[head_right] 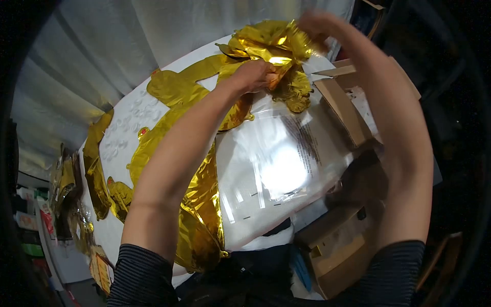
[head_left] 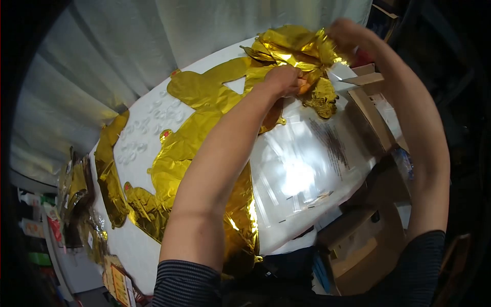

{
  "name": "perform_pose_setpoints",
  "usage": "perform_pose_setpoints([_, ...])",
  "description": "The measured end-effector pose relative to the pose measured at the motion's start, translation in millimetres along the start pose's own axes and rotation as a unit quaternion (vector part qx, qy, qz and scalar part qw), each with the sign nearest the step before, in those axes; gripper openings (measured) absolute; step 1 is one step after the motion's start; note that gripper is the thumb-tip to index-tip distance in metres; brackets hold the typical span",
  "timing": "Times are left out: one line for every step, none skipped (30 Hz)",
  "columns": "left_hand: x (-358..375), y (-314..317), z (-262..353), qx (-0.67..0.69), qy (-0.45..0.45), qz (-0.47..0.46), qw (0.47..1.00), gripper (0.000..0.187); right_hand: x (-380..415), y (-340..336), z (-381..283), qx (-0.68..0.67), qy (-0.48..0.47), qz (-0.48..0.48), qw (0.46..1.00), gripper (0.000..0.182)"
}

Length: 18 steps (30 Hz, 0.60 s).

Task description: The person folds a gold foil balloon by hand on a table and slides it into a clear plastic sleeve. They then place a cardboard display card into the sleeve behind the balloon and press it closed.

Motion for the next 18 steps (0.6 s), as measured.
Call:
perform_pose_setpoints([1, 4, 0, -0.002, -0.004, -0.003, 1.000, 0.035, -13, -24, 21, -0.023, 0.011, 0.028, 0.999, 0.030])
perform_pose_setpoints([1, 6, 0, -0.016, -0.013, 0.017, 1.000, 0.036, -46, -54, 56, -0.034, 0.015, 0.112, 0.993, 0.030])
perform_pose_setpoints([1, 6, 0, -0.031, -0.022, 0.037, 0.999, 0.037, -77, -83, 90, -0.045, 0.016, 0.195, 0.980, 0.031])
perform_pose_setpoints([3, 6, 1, -0.033, -0.024, 0.037, 0.998, 0.037, -109, -109, 124, -0.044, 0.015, 0.330, 0.943, 0.031])
perform_pose_setpoints([6, 4, 4, -0.035, -0.026, 0.042, 0.998, 0.038, -87, -115, 117, -0.136, 0.056, 0.422, 0.894, 0.030])
perform_pose_setpoints([8, 3, 7, -0.037, -0.027, 0.046, 0.998, 0.040, -48, -120, 106, -0.225, 0.097, 0.506, 0.827, 0.030])
perform_pose_setpoints([9, 1, 8, -0.028, -0.030, 0.040, 0.998, 0.045, -31, -137, 111, -0.235, 0.095, 0.562, 0.787, 0.030])
perform_pose_setpoints([9, 1, 8, -0.028, -0.029, 0.041, 0.998, 0.045, -25, -161, 125, -0.196, 0.091, 0.589, 0.779, 0.032])
perform_pose_setpoints([9, 2, 8, -0.031, -0.029, 0.042, 0.998, 0.047, -18, -185, 136, -0.123, 0.101, 0.602, 0.783, 0.035])
perform_pose_setpoints([9, 2, 7, -0.034, -0.028, 0.043, 0.998, 0.049, -17, -212, 149, 0.003, 0.131, 0.591, 0.796, 0.039])
perform_pose_setpoints([9, 2, 8, -0.034, -0.027, 0.045, 0.998, 0.049, -18, -243, 156, 0.219, 0.186, 0.536, 0.794, 0.044])
perform_pose_setpoints([9, 1, 9, -0.031, -0.033, 0.037, 0.998, 0.050, -21, -269, 160, 0.480, 0.243, 0.434, 0.723, 0.049])
perform_pose_setpoints([9, 0, 10, -0.027, -0.037, 0.028, 0.999, 0.052, -17, -281, 163, 0.608, 0.244, 0.372, 0.658, 0.054])
perform_pose_setpoints([6, 0, 10, -0.026, -0.032, 0.031, 0.999, 0.052, 0, -287, 165, 0.656, 0.208, 0.401, 0.604, 0.055])
perform_pose_setpoints([4, -1, 8, -0.004, -0.044, 0.035, 0.998, 0.054, 8, -303, 160, 0.658, 0.211, 0.402, 0.600, 0.055])
perform_pose_setpoints([3, -3, 4, 0.017, -0.057, 0.038, 0.997, 0.057, 9, -315, 151, 0.451, 0.044, 0.400, 0.797, 0.069])
perform_pose_setpoints([-1, -3, -4, 0.049, -0.046, 0.090, 0.994, 0.069, 12, -325, 140, 0.181, -0.099, 0.340, 0.917, 0.086])
perform_pose_setpoints([1, -8, -2, 0.048, -0.043, 0.091, 0.994, 0.069, 52, -306, 107, 0.102, -0.143, 0.360, 0.916, 0.073])
Point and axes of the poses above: each hand's wrist, its own x-axis away from the middle knuckle, its own y-axis out of the palm, z = x × y, the point moved 4 cm from there along -x, towards the middle knuckle, and after that the axes turned 1 degree about -z, right-handed, at the moved point
